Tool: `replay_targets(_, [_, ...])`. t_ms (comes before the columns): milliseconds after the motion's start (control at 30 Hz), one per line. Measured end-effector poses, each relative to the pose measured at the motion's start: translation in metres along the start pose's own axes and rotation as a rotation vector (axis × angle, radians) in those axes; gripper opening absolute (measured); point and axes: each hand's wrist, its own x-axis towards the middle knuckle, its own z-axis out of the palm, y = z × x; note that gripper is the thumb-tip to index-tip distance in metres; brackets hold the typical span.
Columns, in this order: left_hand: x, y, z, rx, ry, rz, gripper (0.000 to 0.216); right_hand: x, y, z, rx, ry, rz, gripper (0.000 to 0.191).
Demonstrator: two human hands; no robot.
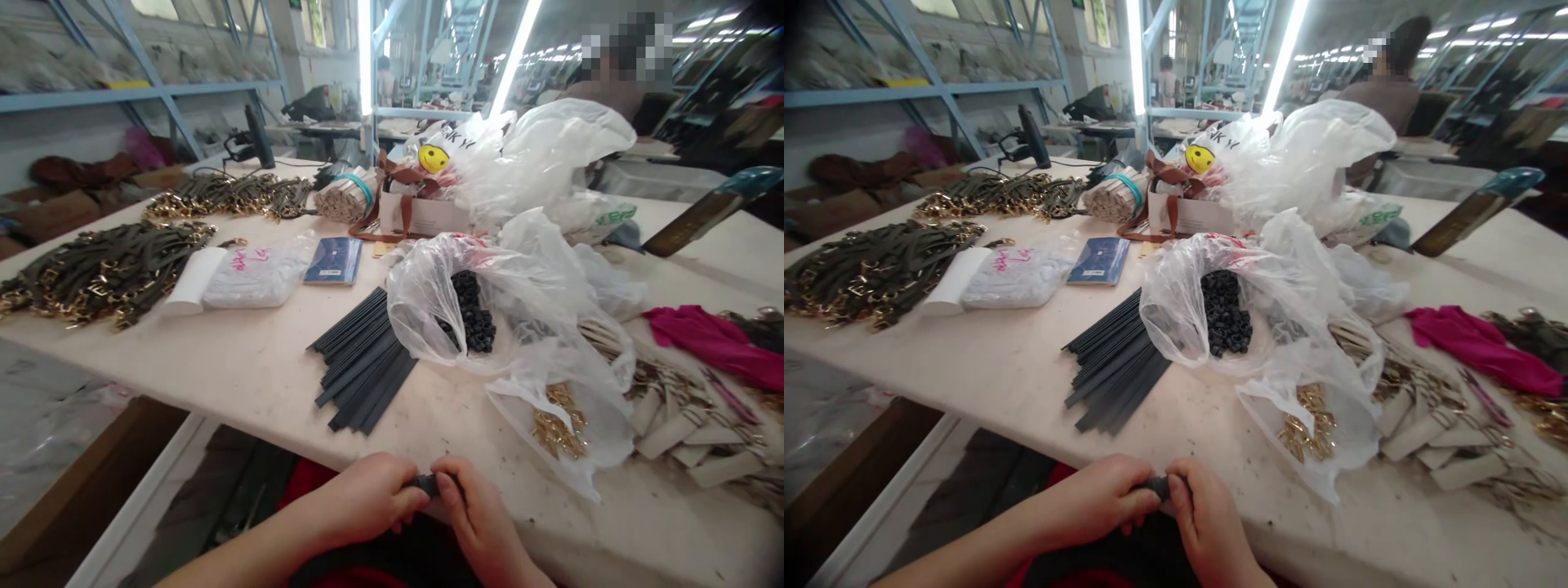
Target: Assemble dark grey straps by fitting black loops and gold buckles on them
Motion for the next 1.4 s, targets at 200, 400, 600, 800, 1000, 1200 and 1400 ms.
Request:
replay_targets(200, [0.006,-0.006,0.007,0.055,0.026,0.039,0.023,-0.001,-0.001,0.001,0.006,-0.044,-0.044,0.018])
replay_targets(400, [-0.004,0.001,-0.003,-0.016,-0.001,0.046,0.028,0.003,-0.006,-0.008,-0.064,-0.120,-0.024,0.021])
replay_targets(600, [-0.008,-0.003,0.009,-0.118,-0.010,0.073,0.026,0.002,-0.013,-0.015,-0.122,-0.220,-0.088,0.024])
replay_targets(800, [-0.009,0.000,0.010,-0.081,0.019,0.073,0.026,-0.001,-0.011,-0.011,-0.057,-0.110,-0.095,0.020])
replay_targets(1000, [-0.013,0.011,0.002,0.078,0.104,0.108,0.022,-0.004,-0.005,-0.003,-0.125,0.052,-0.177,0.022])
replay_targets(1200, [-0.006,0.002,0.012,0.118,0.103,0.063,0.025,-0.011,0.001,0.009,-0.249,0.186,-0.255,0.024])
replay_targets(1400, [0.001,0.009,0.011,0.075,0.075,0.107,0.024,-0.010,0.003,0.008,-0.178,0.191,-0.199,0.024])
